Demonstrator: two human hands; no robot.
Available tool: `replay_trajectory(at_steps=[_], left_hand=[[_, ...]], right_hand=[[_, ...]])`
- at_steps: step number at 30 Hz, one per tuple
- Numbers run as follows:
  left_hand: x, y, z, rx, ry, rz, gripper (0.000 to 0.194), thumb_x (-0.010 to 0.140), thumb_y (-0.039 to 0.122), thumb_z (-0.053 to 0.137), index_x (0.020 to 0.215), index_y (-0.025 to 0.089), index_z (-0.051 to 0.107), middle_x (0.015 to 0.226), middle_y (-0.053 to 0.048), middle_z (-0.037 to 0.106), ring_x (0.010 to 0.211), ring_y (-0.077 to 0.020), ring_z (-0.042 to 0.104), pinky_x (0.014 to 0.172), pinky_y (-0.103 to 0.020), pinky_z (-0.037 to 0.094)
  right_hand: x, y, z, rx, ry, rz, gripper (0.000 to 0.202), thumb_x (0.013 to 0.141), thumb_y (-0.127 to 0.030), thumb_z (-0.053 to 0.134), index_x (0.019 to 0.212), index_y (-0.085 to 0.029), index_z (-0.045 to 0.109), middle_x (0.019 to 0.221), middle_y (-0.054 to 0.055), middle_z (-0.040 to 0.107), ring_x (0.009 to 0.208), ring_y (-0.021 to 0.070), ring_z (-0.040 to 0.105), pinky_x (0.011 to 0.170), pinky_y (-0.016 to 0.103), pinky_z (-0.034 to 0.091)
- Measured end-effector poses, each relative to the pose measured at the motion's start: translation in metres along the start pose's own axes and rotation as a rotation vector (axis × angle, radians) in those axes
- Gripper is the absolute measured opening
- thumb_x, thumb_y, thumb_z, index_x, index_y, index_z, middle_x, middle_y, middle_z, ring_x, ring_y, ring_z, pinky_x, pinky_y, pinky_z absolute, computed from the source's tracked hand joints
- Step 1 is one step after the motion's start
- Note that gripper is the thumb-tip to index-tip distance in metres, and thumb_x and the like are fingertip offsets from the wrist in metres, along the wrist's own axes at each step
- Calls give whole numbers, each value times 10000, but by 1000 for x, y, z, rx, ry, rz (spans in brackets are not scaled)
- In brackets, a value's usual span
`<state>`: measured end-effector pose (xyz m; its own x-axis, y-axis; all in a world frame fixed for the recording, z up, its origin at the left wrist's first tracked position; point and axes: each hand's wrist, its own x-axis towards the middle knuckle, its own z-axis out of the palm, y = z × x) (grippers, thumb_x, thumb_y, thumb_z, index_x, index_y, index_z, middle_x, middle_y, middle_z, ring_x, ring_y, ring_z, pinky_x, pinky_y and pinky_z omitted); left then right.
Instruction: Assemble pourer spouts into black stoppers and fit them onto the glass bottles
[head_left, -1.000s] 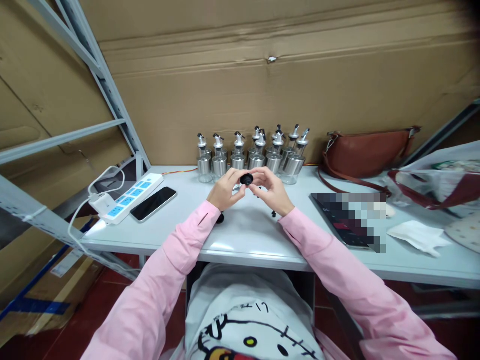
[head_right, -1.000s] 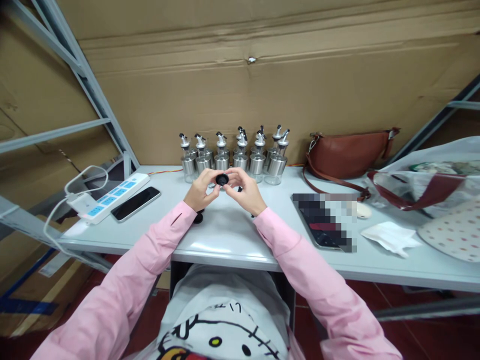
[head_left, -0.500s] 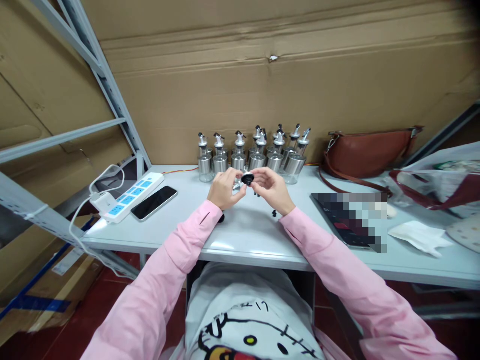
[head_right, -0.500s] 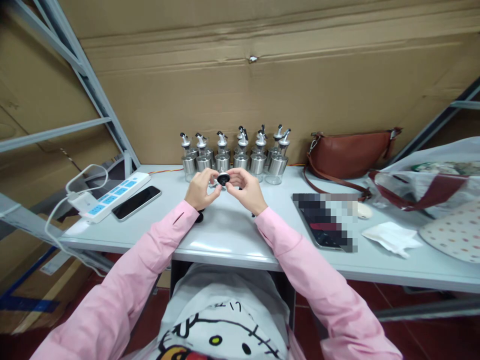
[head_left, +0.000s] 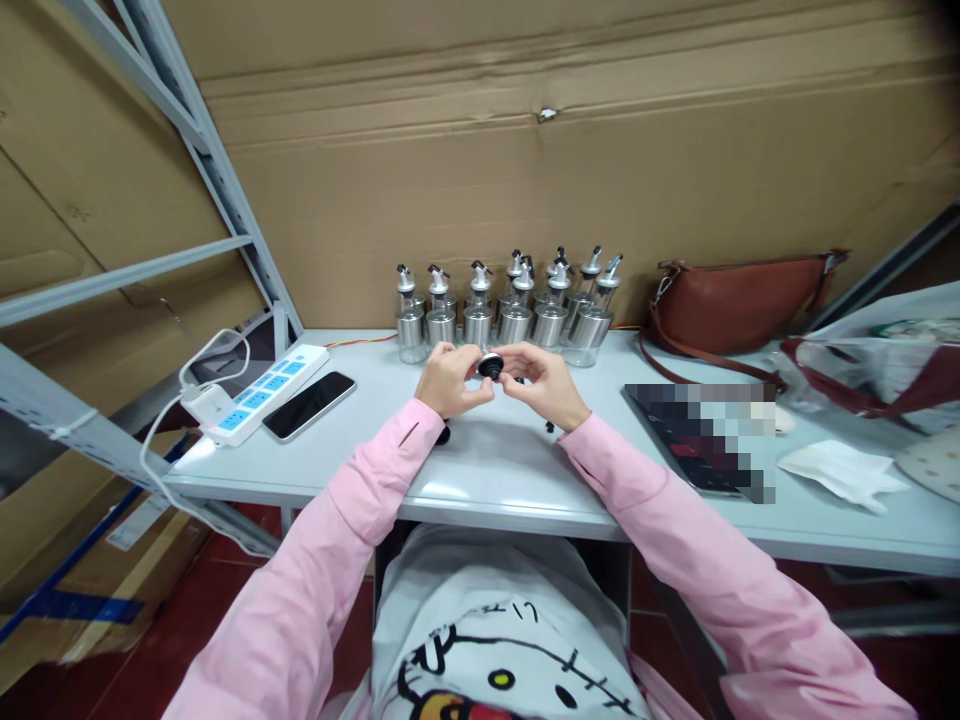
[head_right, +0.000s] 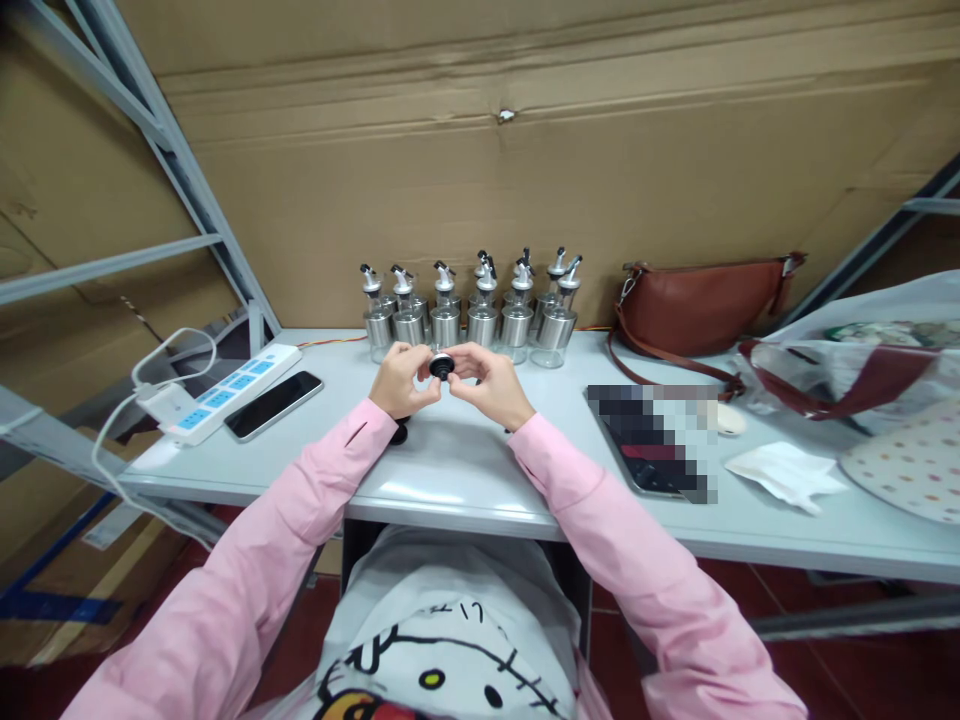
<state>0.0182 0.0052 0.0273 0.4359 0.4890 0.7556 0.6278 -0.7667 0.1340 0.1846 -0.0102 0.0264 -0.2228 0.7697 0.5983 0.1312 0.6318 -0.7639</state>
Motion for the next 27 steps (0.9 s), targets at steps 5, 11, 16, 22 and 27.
replay_trajectory(at_steps=[5,11,16,22,27], left_hand=[[0,1,0,18,36,27,122,645,269,466,621,193,374,533,54,426,496,-107,376,722,-325,358],[0,0,-1,24,32,24,126,639,273,459,593,187,379,508,64,407,477,-94,336,758,-340,350],[0,-1,0,1,46,9,152,642,274,456,563,185,361,492,70,389,469,-89,314,771,-344,342],[-1,1,2,-21,82,-1,169,649,275,469,557,185,361,478,77,385,455,-82,293,777,-342,325],[-1,0,5,-7,118,-5,170,691,278,510,593,182,408,499,76,432,464,-84,346,766,-322,316]], right_hand=[[0,1,0,65,-20,44,281,642,-180,638,923,-178,614,819,34,701,750,158,669,715,294,553],[0,1,2,206,-43,108,285,626,-214,693,895,-177,607,806,34,692,725,139,658,715,280,545],[1,0,3,265,-35,126,289,585,-211,745,825,-181,587,740,9,670,666,119,638,672,265,541],[2,0,3,267,-23,129,267,605,-261,743,808,-174,593,696,3,655,613,108,620,646,265,537],[5,3,1,248,-28,116,294,676,-329,690,919,-182,611,817,41,678,755,150,649,722,301,546]])
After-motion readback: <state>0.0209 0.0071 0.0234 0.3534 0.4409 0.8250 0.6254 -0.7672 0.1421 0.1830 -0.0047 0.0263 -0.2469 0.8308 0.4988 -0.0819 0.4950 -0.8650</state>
